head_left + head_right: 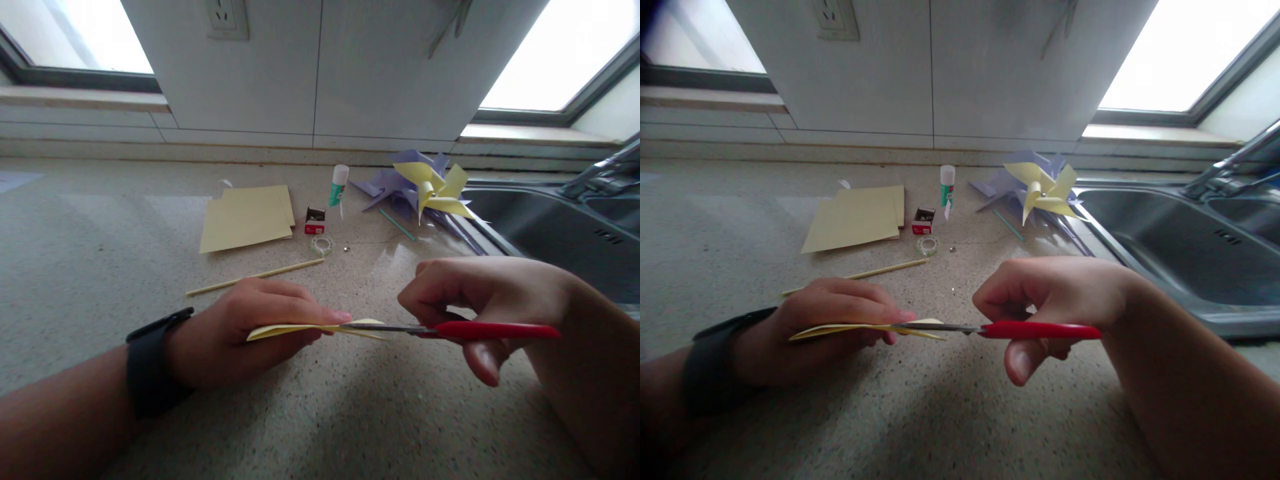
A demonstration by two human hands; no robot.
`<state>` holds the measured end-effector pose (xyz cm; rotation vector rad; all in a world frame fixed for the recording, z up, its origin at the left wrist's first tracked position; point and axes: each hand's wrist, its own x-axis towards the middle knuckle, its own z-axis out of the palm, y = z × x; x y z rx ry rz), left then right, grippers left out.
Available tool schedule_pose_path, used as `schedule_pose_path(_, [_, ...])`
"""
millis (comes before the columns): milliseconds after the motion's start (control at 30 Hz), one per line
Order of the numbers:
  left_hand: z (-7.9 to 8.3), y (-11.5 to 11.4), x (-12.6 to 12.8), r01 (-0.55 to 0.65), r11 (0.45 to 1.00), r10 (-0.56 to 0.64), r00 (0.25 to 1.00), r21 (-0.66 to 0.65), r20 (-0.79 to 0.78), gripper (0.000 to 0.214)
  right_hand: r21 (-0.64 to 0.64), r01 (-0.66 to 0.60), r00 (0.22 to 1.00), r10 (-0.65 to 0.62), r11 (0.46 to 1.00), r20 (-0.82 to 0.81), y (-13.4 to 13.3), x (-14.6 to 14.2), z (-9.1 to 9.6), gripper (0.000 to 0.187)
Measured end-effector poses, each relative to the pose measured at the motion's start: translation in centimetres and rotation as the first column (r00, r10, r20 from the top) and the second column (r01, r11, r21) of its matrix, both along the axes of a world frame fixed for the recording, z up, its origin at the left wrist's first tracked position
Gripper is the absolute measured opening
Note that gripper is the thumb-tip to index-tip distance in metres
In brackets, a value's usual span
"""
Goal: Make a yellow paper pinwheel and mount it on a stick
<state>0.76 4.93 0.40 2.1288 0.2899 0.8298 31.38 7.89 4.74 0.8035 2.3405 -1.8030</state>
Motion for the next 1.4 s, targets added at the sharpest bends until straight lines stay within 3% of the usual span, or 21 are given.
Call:
schedule_pose_path(500, [0.17,-0.03,0.19,-0.009,1.000,0.009,1.000,0.008,-0.022,0.033,0.014,0.038,0.999,-0.038,0.999,-0.021,-0.25,-0.48,0.17,0.060])
schedule_pose_path(900, [0.13,0.01,0.18,0.017,1.000,-0.018,0.999,-0.008,-0.039,0.035,0.078,-0.026,0.999,0.028,0.997,-0.024,-0.25,-0.61,-0.20,0.062])
schedule_pose_path(1167, [0.33,-0.14,0.02,-0.020,0.995,0.027,0.997,0.099,-0.069,0.051,0.068,0.042,0.998,-0.039,0.997,-0.045,-0.13,-0.07,0.02,0.059])
schedule_pose_path(1400, [0.40,-0.08,-0.11,0.063,0.991,-0.052,0.994,0.122,-0.093,0.046,0.086,0.003,0.996,0.005,0.996,-0.094,-0.12,-0.37,0.45,0.059])
